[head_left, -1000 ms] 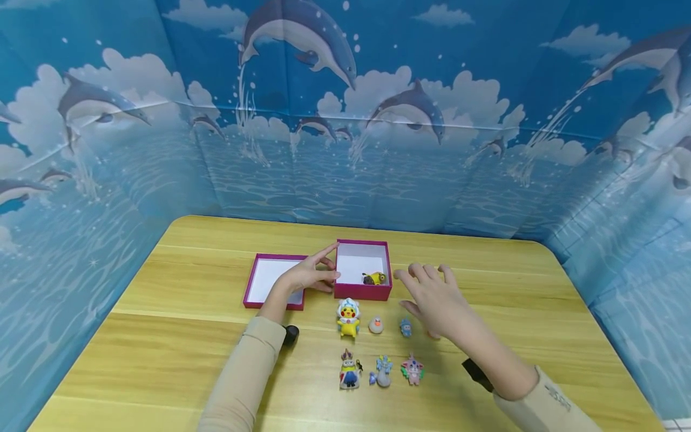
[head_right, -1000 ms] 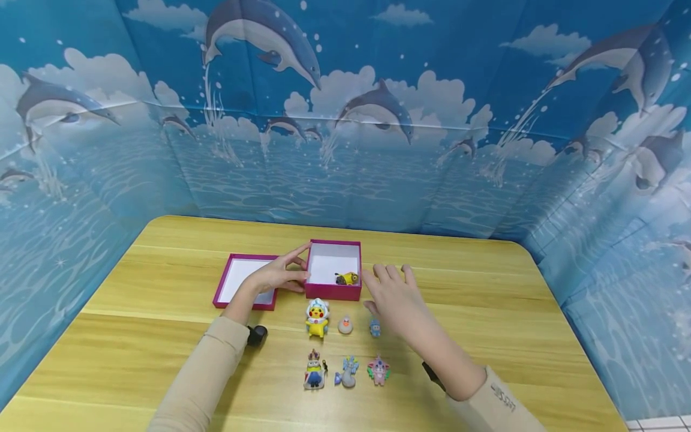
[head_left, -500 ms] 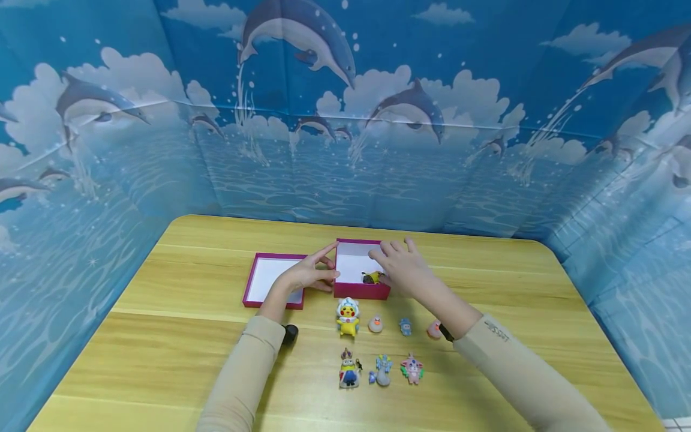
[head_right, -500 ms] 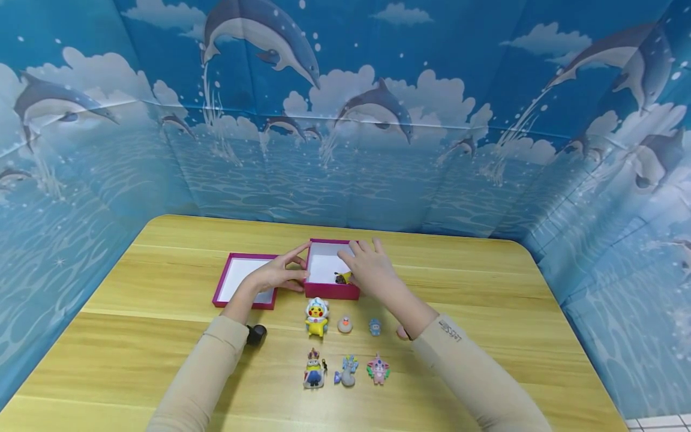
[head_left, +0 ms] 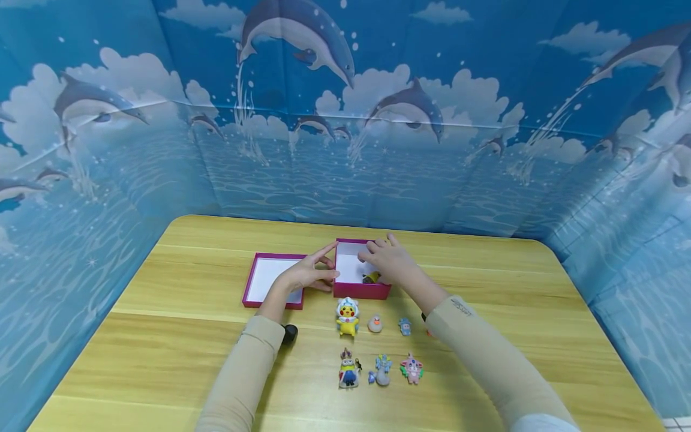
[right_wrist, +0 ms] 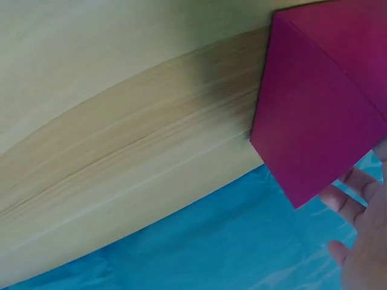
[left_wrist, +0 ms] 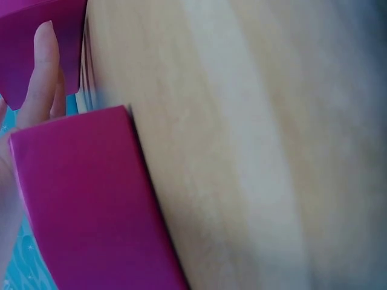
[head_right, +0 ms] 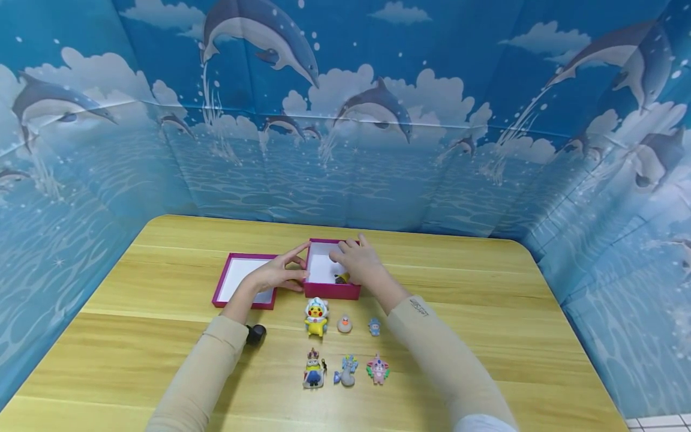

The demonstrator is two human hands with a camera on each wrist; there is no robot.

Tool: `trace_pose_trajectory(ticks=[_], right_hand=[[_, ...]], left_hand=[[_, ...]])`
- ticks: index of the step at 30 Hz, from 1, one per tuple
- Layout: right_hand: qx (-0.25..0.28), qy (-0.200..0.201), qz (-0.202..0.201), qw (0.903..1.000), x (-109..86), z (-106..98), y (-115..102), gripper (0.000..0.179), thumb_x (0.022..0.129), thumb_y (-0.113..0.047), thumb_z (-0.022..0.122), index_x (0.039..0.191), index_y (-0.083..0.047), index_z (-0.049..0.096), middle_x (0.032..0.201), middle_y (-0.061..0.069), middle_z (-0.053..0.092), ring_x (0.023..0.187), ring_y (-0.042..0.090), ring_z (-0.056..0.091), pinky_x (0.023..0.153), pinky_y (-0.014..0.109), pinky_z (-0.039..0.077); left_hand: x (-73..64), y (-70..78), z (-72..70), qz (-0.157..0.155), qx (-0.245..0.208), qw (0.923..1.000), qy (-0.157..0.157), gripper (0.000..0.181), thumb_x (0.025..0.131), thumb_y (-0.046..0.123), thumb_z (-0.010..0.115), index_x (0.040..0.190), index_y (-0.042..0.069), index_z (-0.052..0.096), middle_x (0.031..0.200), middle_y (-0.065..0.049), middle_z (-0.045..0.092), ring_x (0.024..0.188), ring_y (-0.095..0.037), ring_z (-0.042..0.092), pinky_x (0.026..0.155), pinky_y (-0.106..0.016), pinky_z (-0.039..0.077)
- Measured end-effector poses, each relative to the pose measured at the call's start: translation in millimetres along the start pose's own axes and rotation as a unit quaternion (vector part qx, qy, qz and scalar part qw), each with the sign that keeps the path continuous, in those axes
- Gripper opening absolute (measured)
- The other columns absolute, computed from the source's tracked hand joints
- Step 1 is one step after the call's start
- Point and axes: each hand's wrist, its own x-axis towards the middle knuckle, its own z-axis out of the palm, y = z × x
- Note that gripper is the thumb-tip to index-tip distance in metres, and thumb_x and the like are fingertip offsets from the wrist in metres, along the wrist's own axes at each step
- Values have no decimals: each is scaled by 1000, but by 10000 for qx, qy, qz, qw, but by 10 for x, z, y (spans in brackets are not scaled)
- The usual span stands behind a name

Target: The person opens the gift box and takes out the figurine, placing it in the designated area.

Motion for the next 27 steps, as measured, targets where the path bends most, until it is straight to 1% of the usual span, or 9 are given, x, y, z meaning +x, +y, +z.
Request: trace_pose_trajectory(ticks=[4,6,11,14,18,21,27], right_hand=[[72,-225,43,9997,43,-1,10,48,74,-36,75,113,-23,51,118,7,49,118,28,40,106,57,20],[36,-306,59,9995,56,11,15,46,76,-37,74,114,-23,51,119,7,49,119,28,40,106,57,20],[-153,-362,65,9992,90,62,0,46,77,-37,72,115,-24,51,120,7,50,118,28,41,105,55,22],[-247,-384,120,9989,117,84,-18,45,78,-34,72,117,-25,53,122,6,50,118,27,42,105,54,23],[-352,-348,135,9987,148,104,-37,40,80,-27,71,117,-25,58,121,5,52,116,26,43,103,52,26],[-349,-305,125,9988,172,126,-47,37,83,-20,68,118,-27,60,121,4,54,115,25,43,102,50,26],[-201,-193,-30,9996,219,178,-62,39,88,-6,60,120,-28,59,129,5,51,120,26,42,105,51,24]], left_hand=[[-23,33,9,-15,-11,10000,-79,76,90,10,58,147,33,14,124,-17,33,94,-33,54,85,-45,50],[-70,79,26,-5,-27,9999,-122,76,90,9,58,147,31,13,124,-18,33,95,-34,54,87,-46,49],[-192,177,71,76,-80,9998,-166,75,90,9,58,148,27,13,123,-19,33,93,-33,54,88,-46,48],[-131,112,50,78,-105,9998,-165,76,90,9,58,148,29,13,123,-19,33,93,-34,54,87,-47,49],[-37,15,20,36,-103,9999,-90,77,89,11,59,146,34,14,125,-17,33,94,-34,54,86,-46,49],[-45,8,26,51,-88,9999,-11,75,89,13,60,145,37,17,123,-14,34,93,-32,55,84,-45,51],[-50,-2,34,71,-76,9999,39,74,88,13,62,144,38,20,118,-12,37,87,-25,56,80,-41,53]])
